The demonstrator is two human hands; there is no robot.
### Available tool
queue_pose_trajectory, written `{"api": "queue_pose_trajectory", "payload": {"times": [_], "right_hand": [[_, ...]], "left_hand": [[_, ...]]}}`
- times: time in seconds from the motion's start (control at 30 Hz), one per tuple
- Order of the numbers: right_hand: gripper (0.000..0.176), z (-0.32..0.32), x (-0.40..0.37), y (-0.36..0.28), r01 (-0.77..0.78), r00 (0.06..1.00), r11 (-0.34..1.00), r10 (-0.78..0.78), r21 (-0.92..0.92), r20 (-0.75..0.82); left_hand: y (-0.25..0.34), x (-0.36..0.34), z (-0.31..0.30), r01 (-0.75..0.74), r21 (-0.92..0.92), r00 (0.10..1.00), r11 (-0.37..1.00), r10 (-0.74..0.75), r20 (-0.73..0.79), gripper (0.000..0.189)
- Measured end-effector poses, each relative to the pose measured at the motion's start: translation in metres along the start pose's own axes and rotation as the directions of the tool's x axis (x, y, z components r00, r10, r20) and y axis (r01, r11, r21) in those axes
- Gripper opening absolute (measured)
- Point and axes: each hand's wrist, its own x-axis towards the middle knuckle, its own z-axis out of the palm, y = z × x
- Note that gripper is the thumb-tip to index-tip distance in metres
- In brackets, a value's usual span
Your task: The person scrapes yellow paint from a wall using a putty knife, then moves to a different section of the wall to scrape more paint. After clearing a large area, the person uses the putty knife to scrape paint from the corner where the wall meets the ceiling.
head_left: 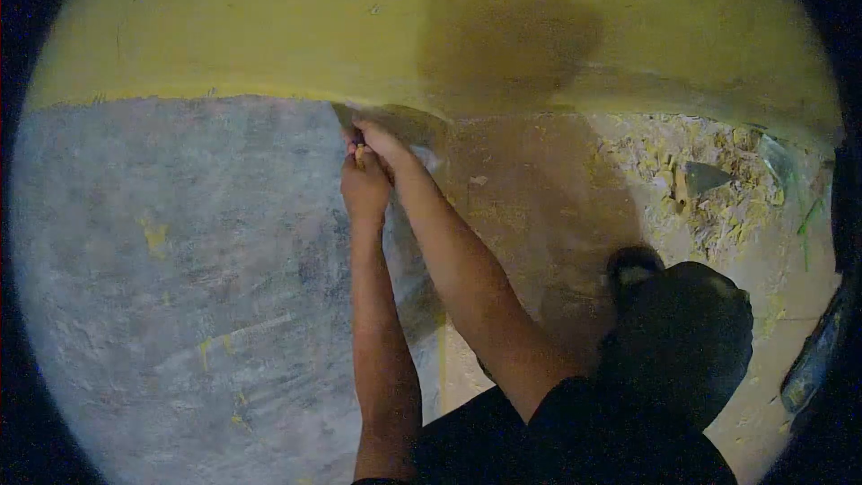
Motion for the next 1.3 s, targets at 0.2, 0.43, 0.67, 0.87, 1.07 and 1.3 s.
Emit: {"api": "queue_pose_trajectory", "payload": {"times": [0.2,0.43,0.67,0.87,1.07,1.3], "right_hand": [[0.039,0.024,-0.015,-0.001,0.033,0.994,0.997,-0.039,-0.066,-0.104],[0.021,0.040,-0.023,-0.025,0.007,0.986,0.956,0.042,0.294,-0.158],[0.014,0.005,0.031,-0.015,0.098,0.987,0.988,-0.080,0.120,-0.141],[0.028,0.005,0.036,0.007,0.269,0.920,0.963,-0.256,0.003,-0.298],[0.034,-0.015,0.042,0.006,0.128,0.992,0.974,-0.128,-0.188,0.012],[0.020,-0.030,0.078,0.008,0.066,0.988,0.998,-0.066,-0.010,-0.139]], "left_hand": [[-0.012,0.005,-0.011,0.106,-0.067,0.994,0.992,-0.107,-0.007,0.044],[0.017,-0.006,-0.027,0.117,-0.212,0.993,0.970,-0.110,0.043,0.040],[0.029,0.010,-0.034,0.149,-0.180,0.984,0.972,-0.127,0.128,0.038],[0.029,-0.003,-0.022,0.040,-0.145,0.999,0.989,-0.038,0.022,0.039],[0.028,-0.005,-0.019,0.029,-0.173,1.000,0.985,-0.031,-0.006,0.040],[0.019,0.007,-0.006,-0.010,-0.154,1.000,0.988,0.006,-0.024,0.040]]}}
